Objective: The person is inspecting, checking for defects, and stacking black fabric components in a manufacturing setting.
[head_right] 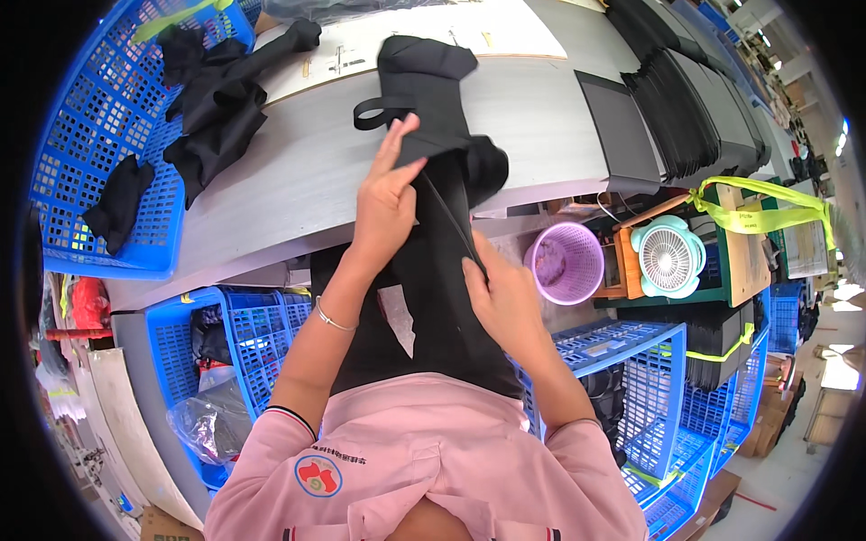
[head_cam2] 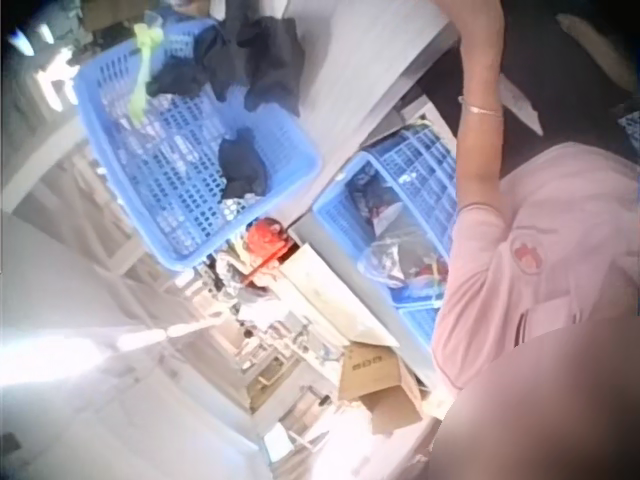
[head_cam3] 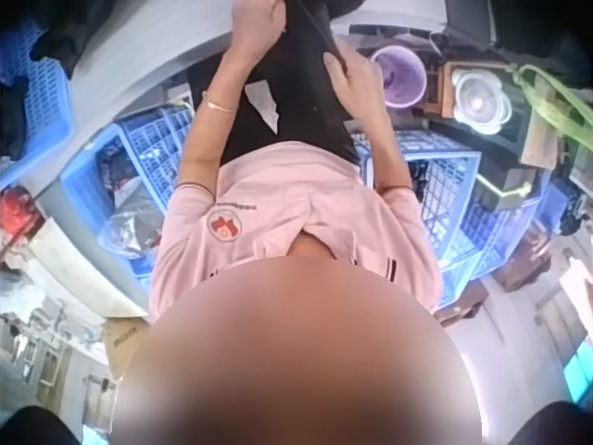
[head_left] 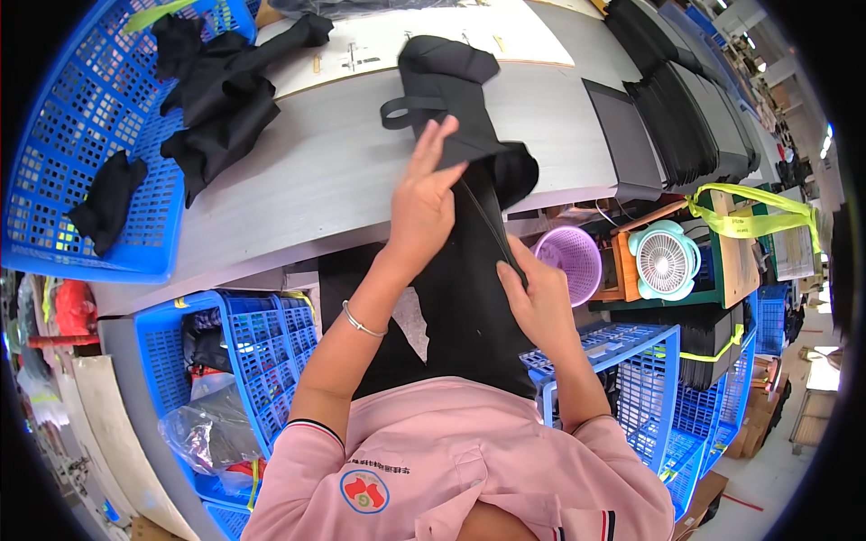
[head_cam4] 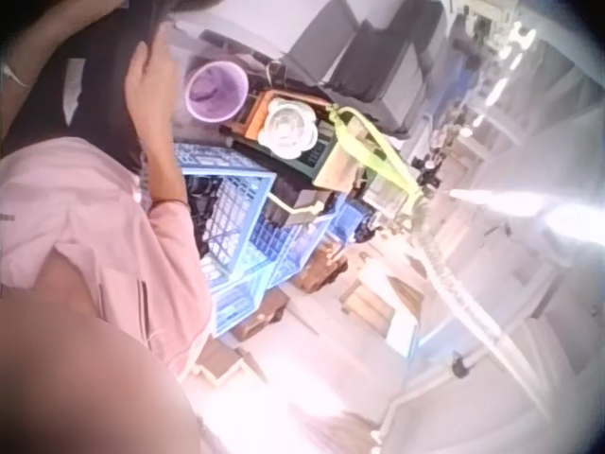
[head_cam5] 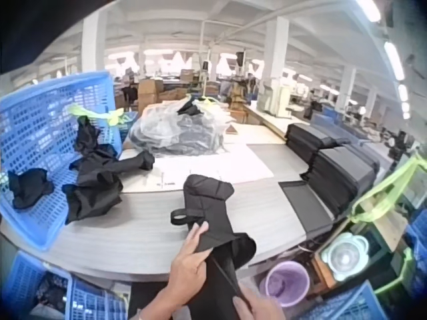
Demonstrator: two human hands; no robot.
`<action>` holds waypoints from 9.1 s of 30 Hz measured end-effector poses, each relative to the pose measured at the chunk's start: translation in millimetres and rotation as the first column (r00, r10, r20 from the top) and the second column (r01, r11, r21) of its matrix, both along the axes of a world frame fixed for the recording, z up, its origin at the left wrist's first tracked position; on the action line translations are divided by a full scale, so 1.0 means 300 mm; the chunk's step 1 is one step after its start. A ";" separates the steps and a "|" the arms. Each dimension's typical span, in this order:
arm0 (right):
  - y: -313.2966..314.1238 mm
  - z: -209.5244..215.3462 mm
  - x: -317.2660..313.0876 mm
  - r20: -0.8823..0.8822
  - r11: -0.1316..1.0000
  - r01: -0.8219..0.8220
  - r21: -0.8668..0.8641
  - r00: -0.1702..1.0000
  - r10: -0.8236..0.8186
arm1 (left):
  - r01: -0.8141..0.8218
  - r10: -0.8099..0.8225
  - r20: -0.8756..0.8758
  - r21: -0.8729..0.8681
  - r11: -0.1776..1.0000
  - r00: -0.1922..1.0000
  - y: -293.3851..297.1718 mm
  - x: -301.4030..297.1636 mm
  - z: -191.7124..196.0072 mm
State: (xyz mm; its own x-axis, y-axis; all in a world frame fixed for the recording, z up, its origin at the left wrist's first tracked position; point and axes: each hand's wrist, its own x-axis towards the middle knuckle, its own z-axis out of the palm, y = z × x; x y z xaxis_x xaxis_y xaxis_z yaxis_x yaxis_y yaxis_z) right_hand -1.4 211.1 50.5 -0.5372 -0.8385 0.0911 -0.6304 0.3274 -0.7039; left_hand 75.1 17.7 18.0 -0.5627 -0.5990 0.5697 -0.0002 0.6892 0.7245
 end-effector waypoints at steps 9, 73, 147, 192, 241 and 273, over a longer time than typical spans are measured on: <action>-0.210 -0.169 -0.115 0.188 0.944 -0.015 -0.330 0.979 0.082 | 0.343 -0.340 0.042 -0.108 0.933 0.939 0.161 0.122 0.094; -0.323 -0.133 -0.012 0.923 0.771 0.547 -0.326 0.005 0.386 | 0.111 -0.016 -0.283 0.321 0.940 0.959 0.231 0.117 -0.015; 0.018 -0.123 0.157 -0.033 0.897 -0.425 -0.124 0.905 0.424 | 0.004 0.032 -0.007 0.995 0.097 0.999 0.149 0.255 -0.137; 0.889 -0.845 -0.340 -0.036 0.555 0.821 -0.137 0.556 -0.831 | 0.000 0.035 -0.032 0.742 0.670 0.999 0.088 0.313 -0.137; -0.349 -0.178 -0.095 0.963 0.664 0.708 -0.238 0.262 0.066 | 0.334 -0.326 -0.074 0.194 0.922 0.943 0.411 0.130 0.086; -0.426 -0.166 -0.236 0.869 0.470 0.750 -0.465 0.488 0.081 | -0.020 0.022 -0.047 0.048 0.999 0.999 0.494 0.135 0.016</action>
